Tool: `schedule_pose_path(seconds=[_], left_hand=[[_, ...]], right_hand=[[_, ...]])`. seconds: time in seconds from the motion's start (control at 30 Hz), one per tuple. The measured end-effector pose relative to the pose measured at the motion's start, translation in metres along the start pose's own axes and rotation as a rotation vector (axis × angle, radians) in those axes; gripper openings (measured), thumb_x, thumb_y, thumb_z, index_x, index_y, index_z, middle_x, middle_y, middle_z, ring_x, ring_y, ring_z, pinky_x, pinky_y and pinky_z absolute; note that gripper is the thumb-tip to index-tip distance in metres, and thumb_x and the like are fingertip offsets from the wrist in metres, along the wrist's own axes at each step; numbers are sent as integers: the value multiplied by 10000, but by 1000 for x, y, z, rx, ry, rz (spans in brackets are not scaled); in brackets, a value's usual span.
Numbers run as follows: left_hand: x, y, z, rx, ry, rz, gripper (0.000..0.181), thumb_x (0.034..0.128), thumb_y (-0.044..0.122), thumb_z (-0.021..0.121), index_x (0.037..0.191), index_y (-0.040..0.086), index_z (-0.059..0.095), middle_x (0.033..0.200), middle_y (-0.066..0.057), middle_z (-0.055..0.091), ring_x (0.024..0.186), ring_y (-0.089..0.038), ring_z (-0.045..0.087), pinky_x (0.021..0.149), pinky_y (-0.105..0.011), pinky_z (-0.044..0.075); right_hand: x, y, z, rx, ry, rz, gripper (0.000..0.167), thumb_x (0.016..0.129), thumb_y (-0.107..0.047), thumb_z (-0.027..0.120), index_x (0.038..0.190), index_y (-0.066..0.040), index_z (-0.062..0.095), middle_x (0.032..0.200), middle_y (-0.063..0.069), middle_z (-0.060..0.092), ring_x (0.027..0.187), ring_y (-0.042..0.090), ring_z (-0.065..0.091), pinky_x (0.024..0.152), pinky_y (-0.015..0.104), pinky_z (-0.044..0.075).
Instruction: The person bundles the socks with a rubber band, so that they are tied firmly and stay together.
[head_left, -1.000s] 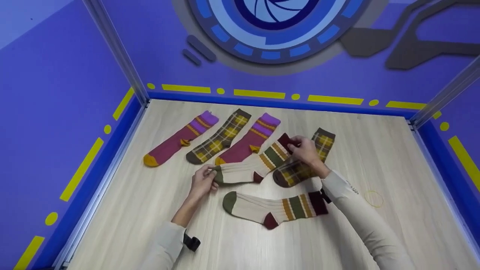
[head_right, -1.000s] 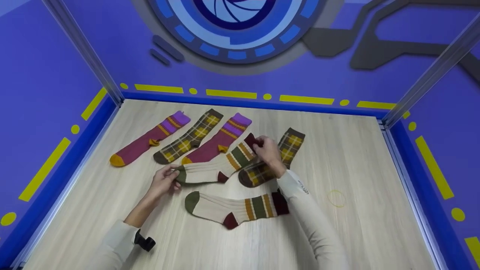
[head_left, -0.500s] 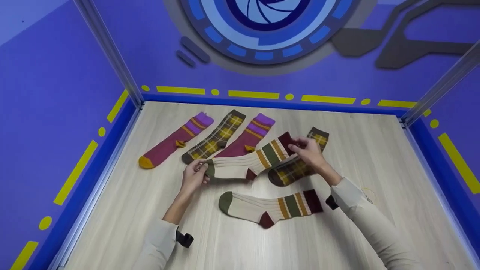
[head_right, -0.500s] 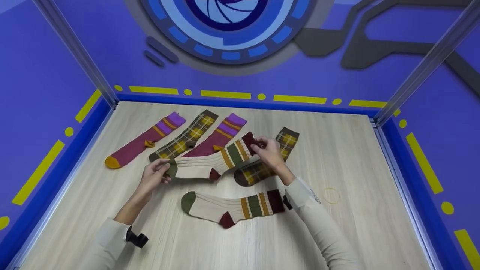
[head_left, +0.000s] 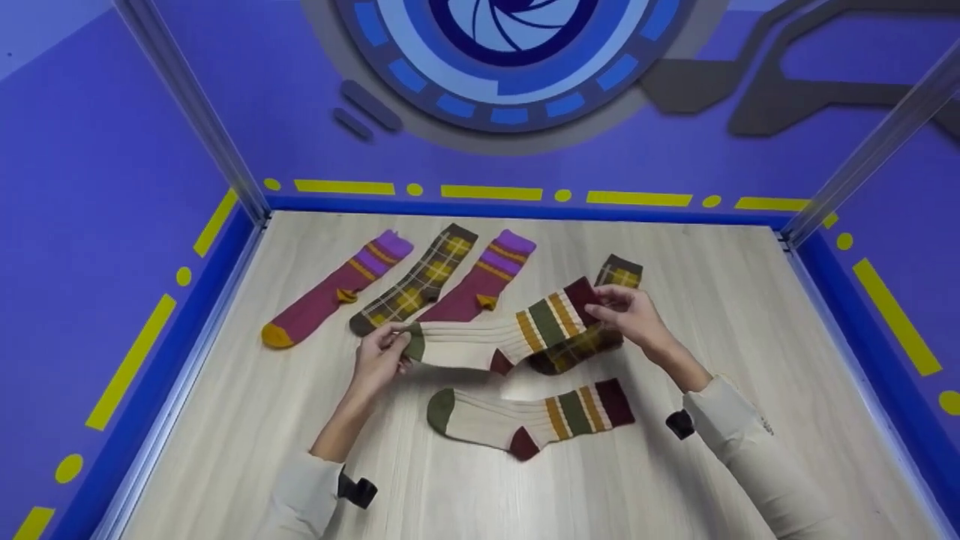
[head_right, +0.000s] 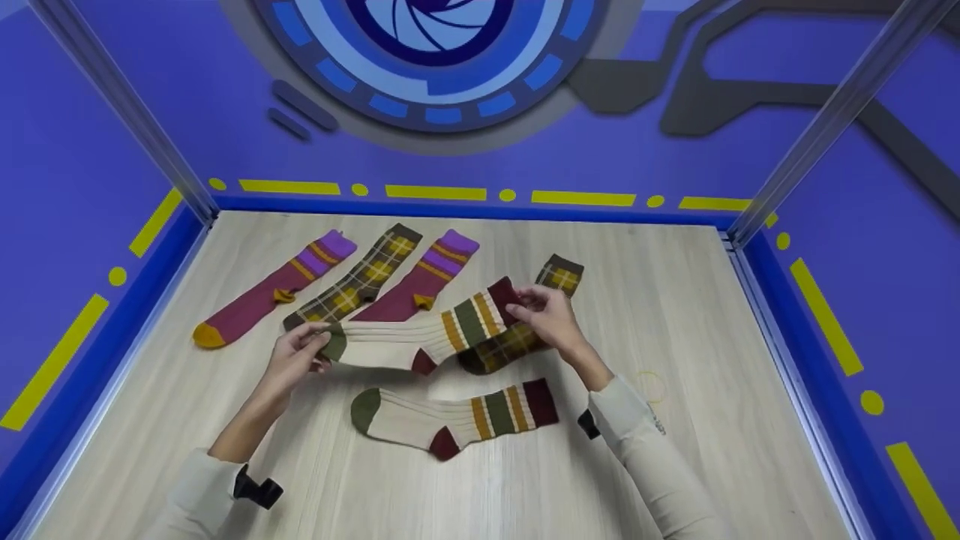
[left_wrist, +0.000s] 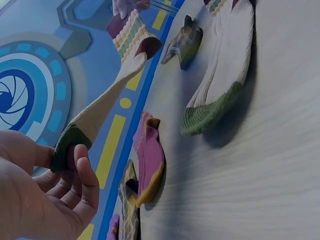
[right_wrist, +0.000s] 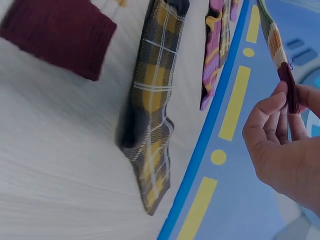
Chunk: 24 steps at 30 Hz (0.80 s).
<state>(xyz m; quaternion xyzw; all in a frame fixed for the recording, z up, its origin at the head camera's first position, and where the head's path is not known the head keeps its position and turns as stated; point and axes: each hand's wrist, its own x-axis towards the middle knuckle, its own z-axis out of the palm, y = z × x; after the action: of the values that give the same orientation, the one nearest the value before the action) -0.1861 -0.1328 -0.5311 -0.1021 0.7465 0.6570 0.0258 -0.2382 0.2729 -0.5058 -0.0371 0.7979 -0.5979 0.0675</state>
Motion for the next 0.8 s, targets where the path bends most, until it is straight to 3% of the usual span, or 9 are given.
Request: schedule_pose_path(seconds=[0.27, 0.47, 0.63, 0.8], left_hand=[[-11, 0, 5, 10, -69, 27, 199, 1003, 29, 584, 1168, -46, 666, 690, 9, 617, 530, -95, 560, 498, -199, 461], [-22, -8, 10, 10, -143, -1, 214, 993, 28, 593, 1172, -68, 660, 664, 26, 612, 513, -81, 534, 491, -203, 456], [-31, -15, 9, 16, -232, -22, 229, 996, 42, 595, 1180, -84, 648, 665, 44, 604, 525, -71, 529, 499, -191, 445], [-36, -20, 8, 32, -314, -58, 221, 989, 50, 590, 1156, -86, 639, 677, 54, 598, 531, -61, 528, 502, -197, 432]], right_hand=[[-26, 17, -15, 110, -94, 81, 424, 965, -43, 670, 1338, 115, 546, 986, -96, 651, 808, 13, 667, 700, 215, 571], [-52, 35, -27, 75, -197, 154, 486, 967, -92, 684, 1368, 116, 506, 1005, -104, 678, 838, 14, 663, 717, 232, 576], [-70, 49, -37, 53, -329, 197, 559, 973, -132, 691, 1411, 129, 462, 1067, -66, 691, 862, 45, 670, 716, 245, 574], [-80, 60, -47, 84, -494, 202, 471, 997, -118, 651, 1377, 116, 500, 1090, 4, 707, 846, 80, 678, 696, 232, 564]])
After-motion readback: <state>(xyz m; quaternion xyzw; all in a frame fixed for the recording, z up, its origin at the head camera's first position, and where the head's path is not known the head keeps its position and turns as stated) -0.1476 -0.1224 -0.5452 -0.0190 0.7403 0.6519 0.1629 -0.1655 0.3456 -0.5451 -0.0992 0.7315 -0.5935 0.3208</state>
